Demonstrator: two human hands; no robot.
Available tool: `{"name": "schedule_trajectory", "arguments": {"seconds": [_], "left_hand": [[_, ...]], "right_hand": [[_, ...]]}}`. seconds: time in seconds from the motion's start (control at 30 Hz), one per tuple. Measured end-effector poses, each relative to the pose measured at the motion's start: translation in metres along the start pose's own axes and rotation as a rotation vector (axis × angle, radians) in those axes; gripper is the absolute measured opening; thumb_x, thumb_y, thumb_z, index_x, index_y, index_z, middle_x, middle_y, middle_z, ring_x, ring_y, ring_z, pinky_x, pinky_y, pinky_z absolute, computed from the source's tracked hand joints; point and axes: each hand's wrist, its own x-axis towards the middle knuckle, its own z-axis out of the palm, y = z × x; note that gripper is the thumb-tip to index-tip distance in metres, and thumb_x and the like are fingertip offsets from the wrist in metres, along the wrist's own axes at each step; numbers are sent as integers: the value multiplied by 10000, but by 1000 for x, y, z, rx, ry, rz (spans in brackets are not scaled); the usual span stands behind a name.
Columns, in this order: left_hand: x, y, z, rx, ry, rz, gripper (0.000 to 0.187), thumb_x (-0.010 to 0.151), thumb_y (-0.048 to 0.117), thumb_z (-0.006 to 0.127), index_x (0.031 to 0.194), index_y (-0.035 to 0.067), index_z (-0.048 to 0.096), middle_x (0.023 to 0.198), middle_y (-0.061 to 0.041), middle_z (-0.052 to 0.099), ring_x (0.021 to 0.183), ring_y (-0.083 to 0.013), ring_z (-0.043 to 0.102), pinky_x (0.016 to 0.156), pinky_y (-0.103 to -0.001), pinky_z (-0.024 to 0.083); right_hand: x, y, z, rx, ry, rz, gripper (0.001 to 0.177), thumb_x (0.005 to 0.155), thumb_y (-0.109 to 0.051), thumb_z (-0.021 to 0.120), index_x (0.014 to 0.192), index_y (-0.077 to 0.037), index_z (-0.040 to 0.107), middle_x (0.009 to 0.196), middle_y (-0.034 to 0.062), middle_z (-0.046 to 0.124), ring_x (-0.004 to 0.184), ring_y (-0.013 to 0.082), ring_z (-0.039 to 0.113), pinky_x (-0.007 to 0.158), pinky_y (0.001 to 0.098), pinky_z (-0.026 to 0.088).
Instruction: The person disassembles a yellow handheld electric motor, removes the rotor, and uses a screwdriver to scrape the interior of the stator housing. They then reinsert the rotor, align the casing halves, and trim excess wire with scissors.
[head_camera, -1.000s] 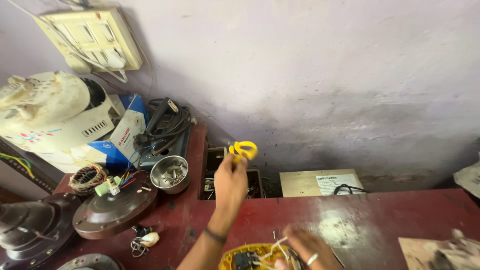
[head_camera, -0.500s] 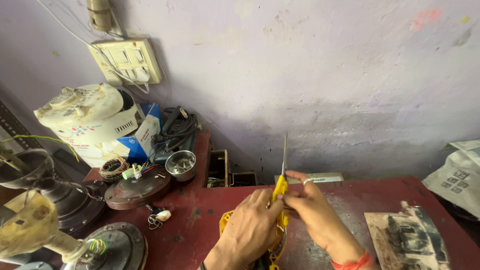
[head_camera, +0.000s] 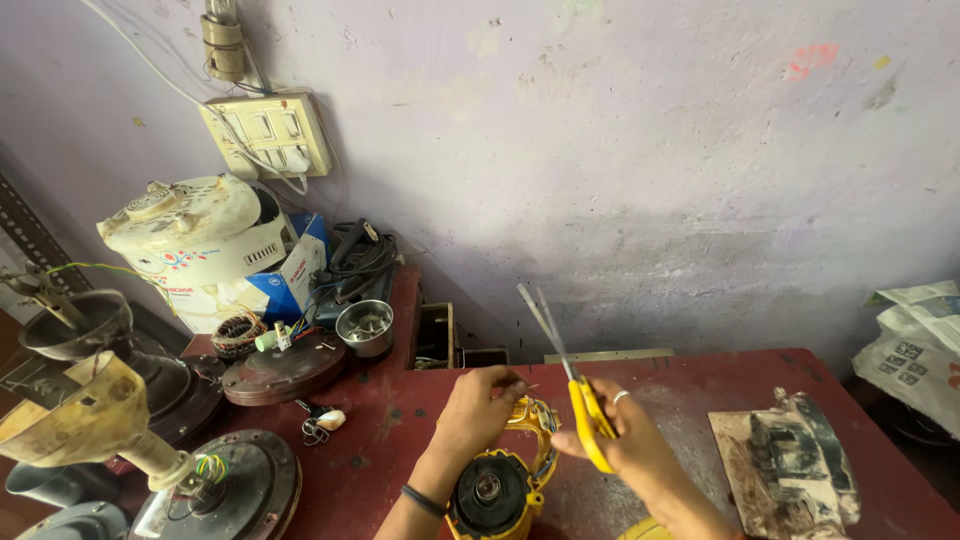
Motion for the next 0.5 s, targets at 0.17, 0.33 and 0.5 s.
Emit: {"name": "schedule_trajectory", "arguments": {"seconds": [0.17,0.33,0.5], "left_hand": [[10,-30,16,-206,-20,43,221,935,169,686,1048,3,776,893,-115,786,806,-169,728,747,-325,567],[11,-43,22,-578,-33,-192,216,989,134,616,1046,-35,738,837,-90,754,755,-145,700,699,-297,581],[13,-50,22,-619,-42,-132,223,992,99,600,1029,-62,750,856,-95,766,770,-143,712,714,-294,588]], "right_hand": [[-11,-2,12,-188,22,-14,792,628,-321,940,1309,-125,588,868,1,609,824,134,591,761,293,468],[-12,-2,16,-352,-21,45,766,664,-367,954,1323,-177,610,838,-17,590,775,123,601,711,283,491],[-11,-7,20,-341,-116,5,730,645,-288,910,1310,-146,645,834,8,593,746,137,592,672,296,490]]}}
